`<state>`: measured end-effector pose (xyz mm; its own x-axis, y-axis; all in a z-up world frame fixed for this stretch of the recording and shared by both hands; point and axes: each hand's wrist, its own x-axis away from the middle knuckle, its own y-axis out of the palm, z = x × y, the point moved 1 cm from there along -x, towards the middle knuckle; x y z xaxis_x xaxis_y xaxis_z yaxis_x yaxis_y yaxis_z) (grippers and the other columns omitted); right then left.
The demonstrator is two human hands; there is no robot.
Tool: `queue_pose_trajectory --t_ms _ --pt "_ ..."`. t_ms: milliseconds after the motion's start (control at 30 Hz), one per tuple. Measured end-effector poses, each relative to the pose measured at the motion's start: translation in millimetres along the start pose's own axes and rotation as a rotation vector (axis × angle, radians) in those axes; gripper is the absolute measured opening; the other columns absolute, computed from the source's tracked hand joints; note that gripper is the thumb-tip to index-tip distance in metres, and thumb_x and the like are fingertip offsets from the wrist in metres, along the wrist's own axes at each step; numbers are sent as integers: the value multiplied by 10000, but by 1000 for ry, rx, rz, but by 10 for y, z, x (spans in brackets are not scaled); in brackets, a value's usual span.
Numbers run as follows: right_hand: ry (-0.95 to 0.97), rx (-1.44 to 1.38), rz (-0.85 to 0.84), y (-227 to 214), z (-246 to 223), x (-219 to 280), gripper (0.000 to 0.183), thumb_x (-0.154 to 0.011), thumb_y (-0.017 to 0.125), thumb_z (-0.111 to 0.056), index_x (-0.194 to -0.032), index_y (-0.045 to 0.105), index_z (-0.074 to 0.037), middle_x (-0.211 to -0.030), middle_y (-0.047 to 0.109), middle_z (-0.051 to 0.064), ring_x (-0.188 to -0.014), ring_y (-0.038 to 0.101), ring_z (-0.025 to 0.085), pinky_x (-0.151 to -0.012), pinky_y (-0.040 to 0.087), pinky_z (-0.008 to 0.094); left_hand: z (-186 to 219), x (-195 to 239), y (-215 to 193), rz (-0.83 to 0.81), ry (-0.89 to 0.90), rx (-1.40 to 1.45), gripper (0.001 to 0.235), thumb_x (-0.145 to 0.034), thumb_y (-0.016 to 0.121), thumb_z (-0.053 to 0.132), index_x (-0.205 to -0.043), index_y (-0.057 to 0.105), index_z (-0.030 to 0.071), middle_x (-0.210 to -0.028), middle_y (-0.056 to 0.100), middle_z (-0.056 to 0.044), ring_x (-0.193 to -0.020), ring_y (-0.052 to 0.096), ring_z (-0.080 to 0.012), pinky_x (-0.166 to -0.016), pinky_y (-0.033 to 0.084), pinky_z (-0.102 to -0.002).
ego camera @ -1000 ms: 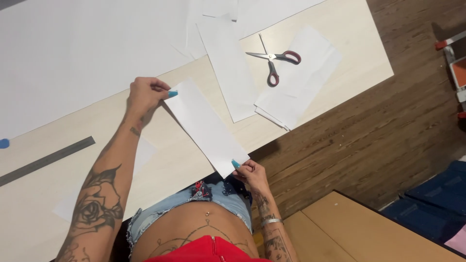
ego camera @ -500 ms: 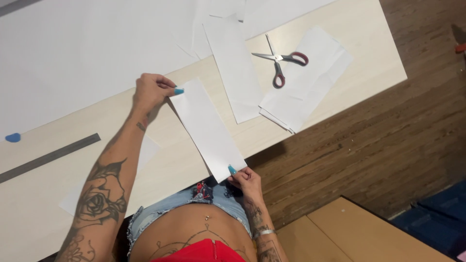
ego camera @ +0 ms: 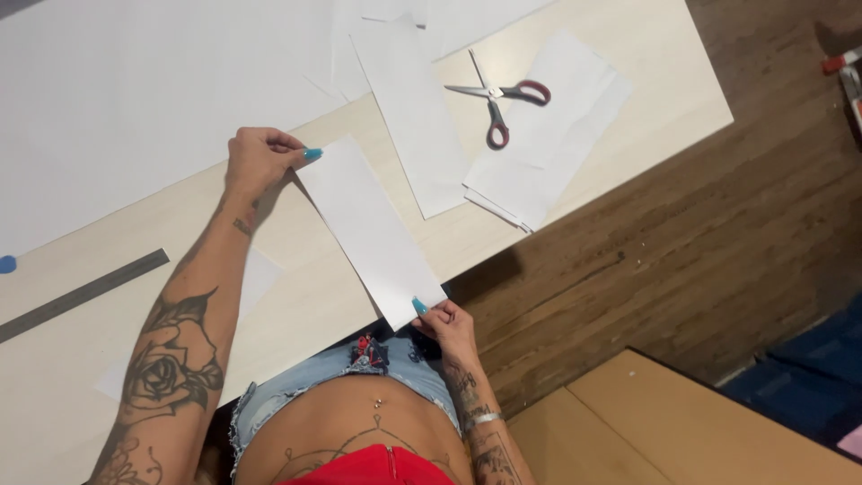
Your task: Folding and cutting white material strips on a workshop table
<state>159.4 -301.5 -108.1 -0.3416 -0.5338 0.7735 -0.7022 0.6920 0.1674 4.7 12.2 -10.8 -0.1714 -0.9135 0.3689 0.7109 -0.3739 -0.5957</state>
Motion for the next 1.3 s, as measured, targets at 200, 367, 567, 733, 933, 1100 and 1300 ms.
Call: queue_pose_trajectory --t_ms 200,367,567,733,933,1100,1300 --pt "11 27 15 11 -36 38 187 -713 654 -8 -864 552 36 -684 637 95 -625 650 193 -683 550 310 -105 205 12 308 446 -163 253 -825 561 33 -1076 574 4 -994 586 -203 -918 559 -349 -788 453 -415" --pt "-2 25 39 100 -116 119 182 -705 663 -4 -847 555 35 -673 641 110 -616 654 208 -674 551 315 375 849 27 -11 299 -294 450 -912 399 177 -1323 314 16 -1347 335 -203 -1244 293 -339 -1041 202 -452" --pt "-39 21 52 89 55 146 183 -722 652 -10 -861 549 50 -675 632 117 -638 648 209 -693 549 310 72 782 330 -135 288 -572 529 -939 255 343 -1376 203 49 -1441 179 -128 -1320 147 -288 -1054 114 -488" --pt "-10 -80 74 298 -235 418 105 -716 636 52 -797 571 42 -621 640 145 -604 624 189 -667 546 294 49 723 462 73 421 -657 541 -921 204 376 -1360 196 60 -1440 136 -71 -1325 114 -207 -1061 76 -422" --pt "64 -74 118 334 -196 432 121 -731 653 38 -727 534 19 -618 647 183 -592 628 212 -607 537 290 -110 623 788 193 478 -688 563 -898 336 375 -1374 226 95 -1447 158 -30 -1327 149 -217 -1068 99 -416" --pt "79 -76 95 351 -226 425 136 -721 675 -4 -763 547 15 -636 655 171 -613 644 214 -598 536 281 -151 597 814 228 504 -680 547 -910 316 374 -1375 229 99 -1443 183 -28 -1329 155 -211 -1076 100 -414" --pt "90 -88 80 342 -232 413 147 -715 684 -26 -780 557 11 -627 652 170 -584 627 200 -597 528 285 -132 600 822 259 507 -708 538 -913 315 362 -1375 236 97 -1441 200 -34 -1324 181 -220 -1068 126 -423"
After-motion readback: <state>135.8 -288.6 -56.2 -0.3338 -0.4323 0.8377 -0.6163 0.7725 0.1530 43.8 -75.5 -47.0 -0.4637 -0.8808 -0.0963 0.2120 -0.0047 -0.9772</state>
